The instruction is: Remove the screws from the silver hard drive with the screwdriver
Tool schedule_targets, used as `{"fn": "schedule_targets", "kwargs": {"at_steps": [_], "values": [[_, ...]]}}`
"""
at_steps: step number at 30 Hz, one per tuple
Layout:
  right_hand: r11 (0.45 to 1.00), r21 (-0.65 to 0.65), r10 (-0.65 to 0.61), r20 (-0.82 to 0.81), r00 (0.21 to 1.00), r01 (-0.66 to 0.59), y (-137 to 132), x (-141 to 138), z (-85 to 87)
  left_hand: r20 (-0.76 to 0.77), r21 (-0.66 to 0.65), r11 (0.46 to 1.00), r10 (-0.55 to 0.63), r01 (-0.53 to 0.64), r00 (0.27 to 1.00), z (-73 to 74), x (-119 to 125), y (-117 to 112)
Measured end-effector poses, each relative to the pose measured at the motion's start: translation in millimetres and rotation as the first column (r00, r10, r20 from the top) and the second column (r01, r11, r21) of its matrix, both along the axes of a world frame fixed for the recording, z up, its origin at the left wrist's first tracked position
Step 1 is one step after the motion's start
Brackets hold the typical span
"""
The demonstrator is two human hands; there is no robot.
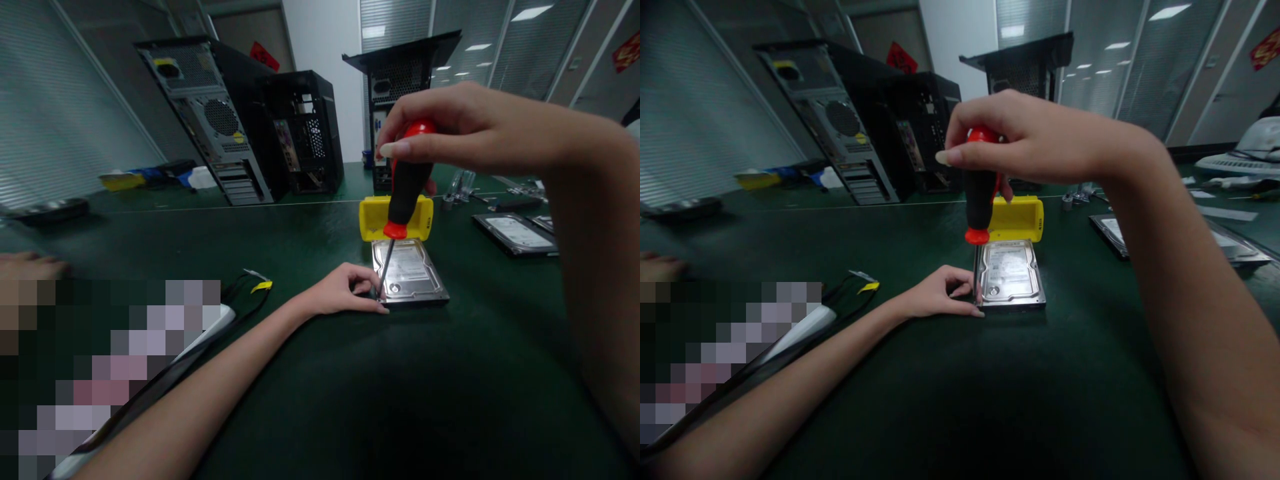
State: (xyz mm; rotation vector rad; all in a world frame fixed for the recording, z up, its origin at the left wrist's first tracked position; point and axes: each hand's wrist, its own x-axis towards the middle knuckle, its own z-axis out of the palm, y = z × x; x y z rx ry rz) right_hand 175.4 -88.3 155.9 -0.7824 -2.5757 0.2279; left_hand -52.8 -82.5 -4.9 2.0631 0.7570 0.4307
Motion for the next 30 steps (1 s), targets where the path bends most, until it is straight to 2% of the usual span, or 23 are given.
{"fn": "schedule_targets", "kwargs": {"at_steps": [30], "values": [[0.999, 0.051, 0.014, 0.025, 1.0, -0.016, 2.0, 0.9, -0.6, -0.001, 0.002, 1.0, -0.008, 0.008, 1.0, -2.9, -0.6, 1.8]]}}
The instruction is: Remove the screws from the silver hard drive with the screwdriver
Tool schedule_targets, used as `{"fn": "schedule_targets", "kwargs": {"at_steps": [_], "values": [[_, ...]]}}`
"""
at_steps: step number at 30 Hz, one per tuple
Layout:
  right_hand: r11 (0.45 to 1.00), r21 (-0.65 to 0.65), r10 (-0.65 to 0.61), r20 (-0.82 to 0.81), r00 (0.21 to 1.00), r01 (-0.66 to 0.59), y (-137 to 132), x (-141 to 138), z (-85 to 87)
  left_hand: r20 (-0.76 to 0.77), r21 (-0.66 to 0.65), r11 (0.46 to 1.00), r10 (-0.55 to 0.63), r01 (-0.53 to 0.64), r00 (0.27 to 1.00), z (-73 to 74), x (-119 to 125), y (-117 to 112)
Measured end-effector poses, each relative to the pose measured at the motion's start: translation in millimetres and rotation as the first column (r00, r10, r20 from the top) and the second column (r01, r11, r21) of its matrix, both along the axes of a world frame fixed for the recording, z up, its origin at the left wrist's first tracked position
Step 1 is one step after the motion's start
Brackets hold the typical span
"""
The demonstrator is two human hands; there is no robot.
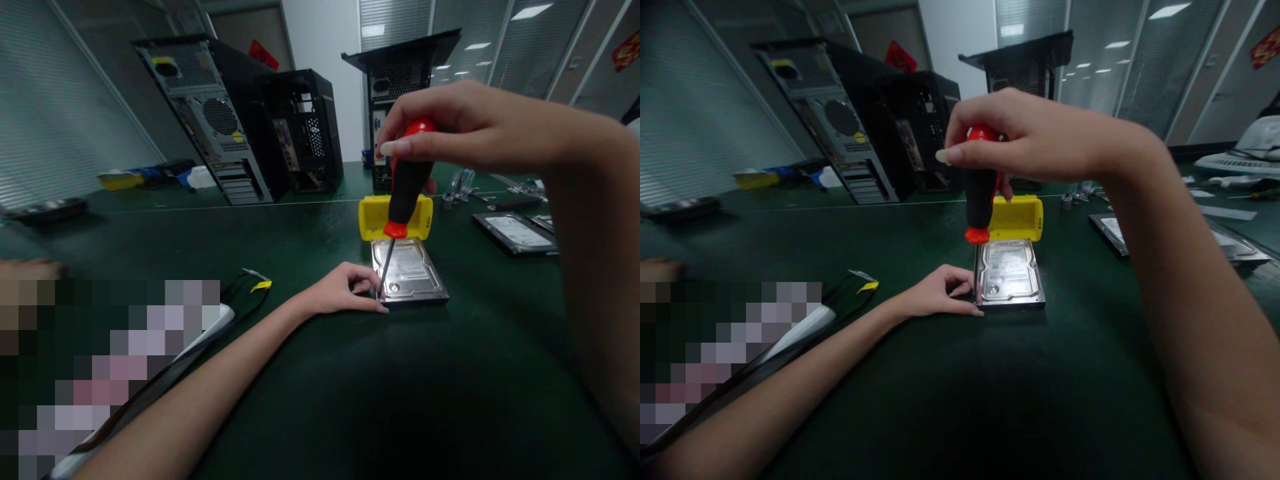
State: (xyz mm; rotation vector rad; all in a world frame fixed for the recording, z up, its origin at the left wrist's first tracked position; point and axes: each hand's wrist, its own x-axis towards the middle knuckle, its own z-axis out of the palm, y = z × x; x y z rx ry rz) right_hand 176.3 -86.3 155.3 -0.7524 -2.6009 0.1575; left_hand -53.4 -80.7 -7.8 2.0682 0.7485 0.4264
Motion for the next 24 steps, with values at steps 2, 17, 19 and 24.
{"fn": "schedule_targets", "kwargs": {"at_steps": [2, 17, 19, 24], "values": [[1.0, 0.001, 0.002, 0.003, 1.0, -0.002, 0.4, -0.4, 0.4, 0.011, -0.006, 1.0, 0.0, 0.0, 1.0, -0.1, 0.2, -0.2], [0.999, 0.008, 0.031, 0.01, 0.999, -0.031, -3.5, -2.5, 2.3, 0.023, 0.002, 1.0, -0.009, 0.009, 1.0, -0.5, 0.1, 0.5], [1.0, 0.001, 0.031, 0.015, 0.999, -0.031, -3.6, -2.9, 2.1, 0.028, -0.002, 1.0, -0.007, 0.007, 1.0, -0.4, 0.2, 0.4], [1.0, -0.006, 0.021, 0.009, 1.0, -0.021, -4.0, -3.3, 1.3, 0.027, 0.009, 1.0, -0.008, 0.008, 1.0, 0.7, 0.5, -0.3]]}}
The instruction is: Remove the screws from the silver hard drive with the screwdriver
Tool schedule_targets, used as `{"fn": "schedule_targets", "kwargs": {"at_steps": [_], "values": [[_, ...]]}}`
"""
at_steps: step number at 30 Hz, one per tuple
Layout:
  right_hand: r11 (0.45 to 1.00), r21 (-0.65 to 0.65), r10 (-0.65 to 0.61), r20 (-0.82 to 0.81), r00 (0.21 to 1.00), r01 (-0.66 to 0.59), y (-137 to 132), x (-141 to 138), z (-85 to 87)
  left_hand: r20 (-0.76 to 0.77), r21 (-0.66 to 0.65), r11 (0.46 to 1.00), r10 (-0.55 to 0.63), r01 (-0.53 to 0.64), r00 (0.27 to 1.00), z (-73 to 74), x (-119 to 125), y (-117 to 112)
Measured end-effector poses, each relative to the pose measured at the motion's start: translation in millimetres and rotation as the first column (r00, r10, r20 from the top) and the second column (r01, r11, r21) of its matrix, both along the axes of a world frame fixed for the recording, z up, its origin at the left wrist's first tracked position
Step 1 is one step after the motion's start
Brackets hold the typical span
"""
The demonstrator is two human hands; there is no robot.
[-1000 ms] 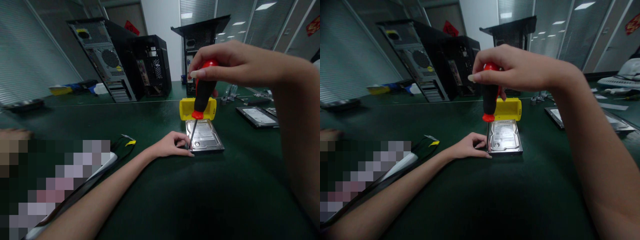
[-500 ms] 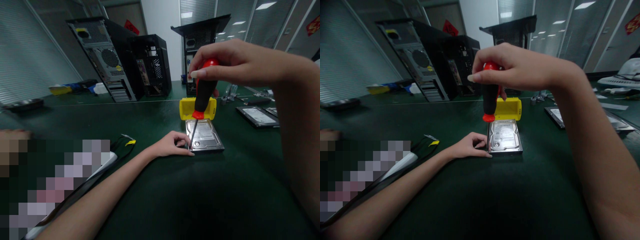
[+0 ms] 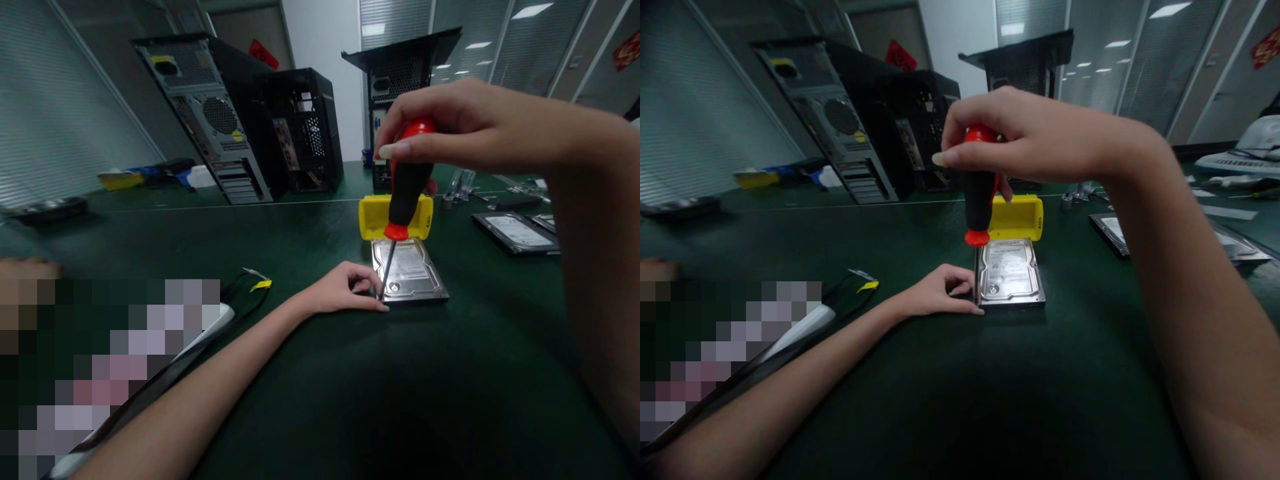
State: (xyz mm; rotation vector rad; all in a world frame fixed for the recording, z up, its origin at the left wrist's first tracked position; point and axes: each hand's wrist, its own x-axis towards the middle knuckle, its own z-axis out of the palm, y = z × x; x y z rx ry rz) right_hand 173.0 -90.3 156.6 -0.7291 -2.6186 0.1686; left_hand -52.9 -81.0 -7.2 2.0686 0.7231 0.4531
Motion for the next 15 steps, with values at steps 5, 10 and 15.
{"fn": "schedule_targets", "kwargs": {"at_steps": [5, 10, 15], "values": [[0.999, 0.037, -0.009, 0.004, 1.0, 0.009, -0.6, 0.8, 0.2, 0.002, -0.006, 1.0, 0.014, -0.014, 1.0, 0.9, 0.6, -0.6], [0.999, 0.042, -0.008, 0.005, 1.0, 0.008, -0.8, 0.7, 0.5, -0.018, -0.007, 1.0, 0.025, -0.025, 1.0, 1.2, 0.1, -0.9], [1.0, 0.029, 0.0, 0.0, 1.0, 0.0, -1.4, 0.2, 1.5, -0.025, 0.005, 1.0, 0.012, -0.012, 1.0, 0.7, -0.1, -0.5]]}}
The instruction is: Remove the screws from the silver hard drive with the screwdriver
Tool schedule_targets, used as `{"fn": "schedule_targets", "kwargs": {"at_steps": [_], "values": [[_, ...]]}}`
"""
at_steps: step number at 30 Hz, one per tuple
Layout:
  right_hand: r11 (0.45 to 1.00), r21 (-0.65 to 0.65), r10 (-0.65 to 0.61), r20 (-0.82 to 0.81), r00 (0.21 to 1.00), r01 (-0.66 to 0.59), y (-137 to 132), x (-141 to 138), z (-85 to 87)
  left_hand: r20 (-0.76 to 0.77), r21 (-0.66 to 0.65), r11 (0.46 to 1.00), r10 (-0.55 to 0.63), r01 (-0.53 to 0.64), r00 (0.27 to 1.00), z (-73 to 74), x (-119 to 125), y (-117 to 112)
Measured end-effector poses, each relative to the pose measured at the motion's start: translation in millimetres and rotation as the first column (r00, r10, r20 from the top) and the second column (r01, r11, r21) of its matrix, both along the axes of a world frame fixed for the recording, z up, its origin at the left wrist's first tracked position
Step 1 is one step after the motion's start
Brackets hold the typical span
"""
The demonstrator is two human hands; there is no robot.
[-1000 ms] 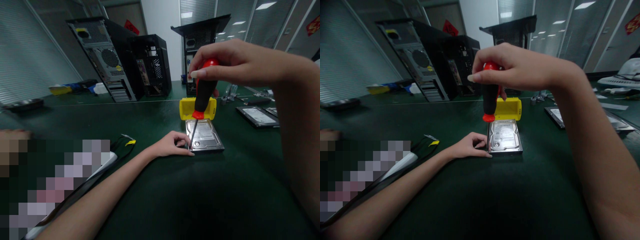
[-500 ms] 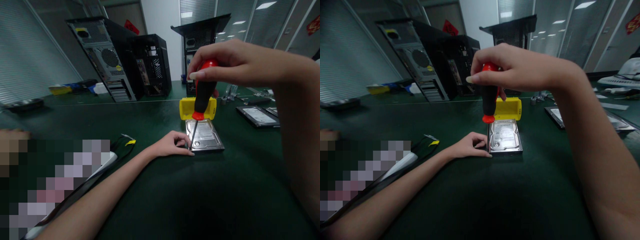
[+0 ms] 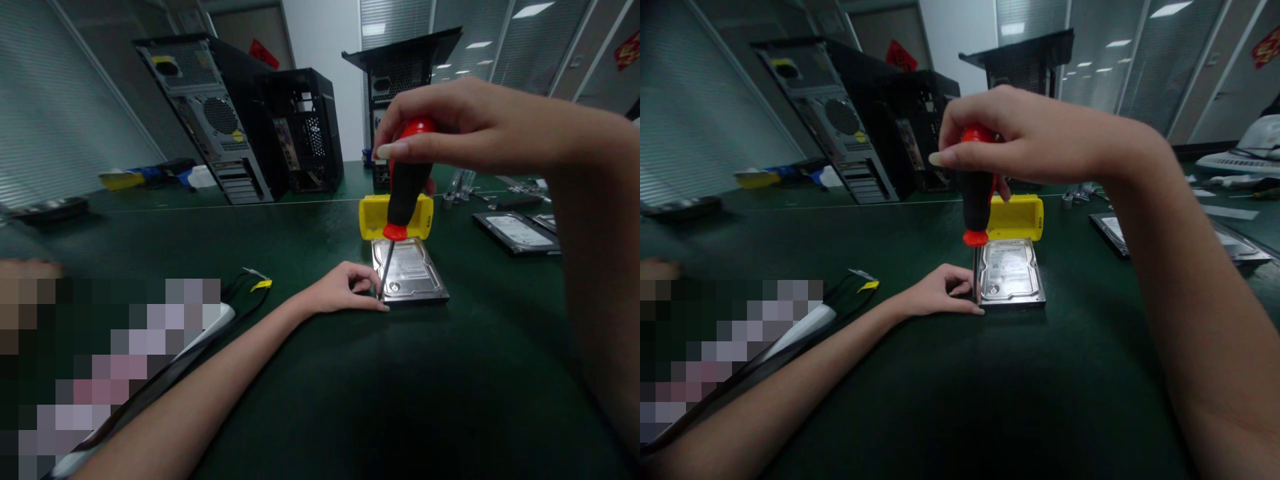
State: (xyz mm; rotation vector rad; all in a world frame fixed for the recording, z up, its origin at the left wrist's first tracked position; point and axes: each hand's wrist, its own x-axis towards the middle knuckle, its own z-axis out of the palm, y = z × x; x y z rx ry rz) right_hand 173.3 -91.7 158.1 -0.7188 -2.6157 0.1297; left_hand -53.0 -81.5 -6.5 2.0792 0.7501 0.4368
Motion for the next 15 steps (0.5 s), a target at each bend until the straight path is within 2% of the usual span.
{"fn": "schedule_targets", "kwargs": {"at_steps": [15], "values": [[0.997, 0.073, -0.004, 0.021, 1.0, 0.003, -4.5, -2.9, 1.3, 0.016, -0.003, 1.0, 0.007, -0.007, 1.0, -0.9, 0.4, 0.8]]}}
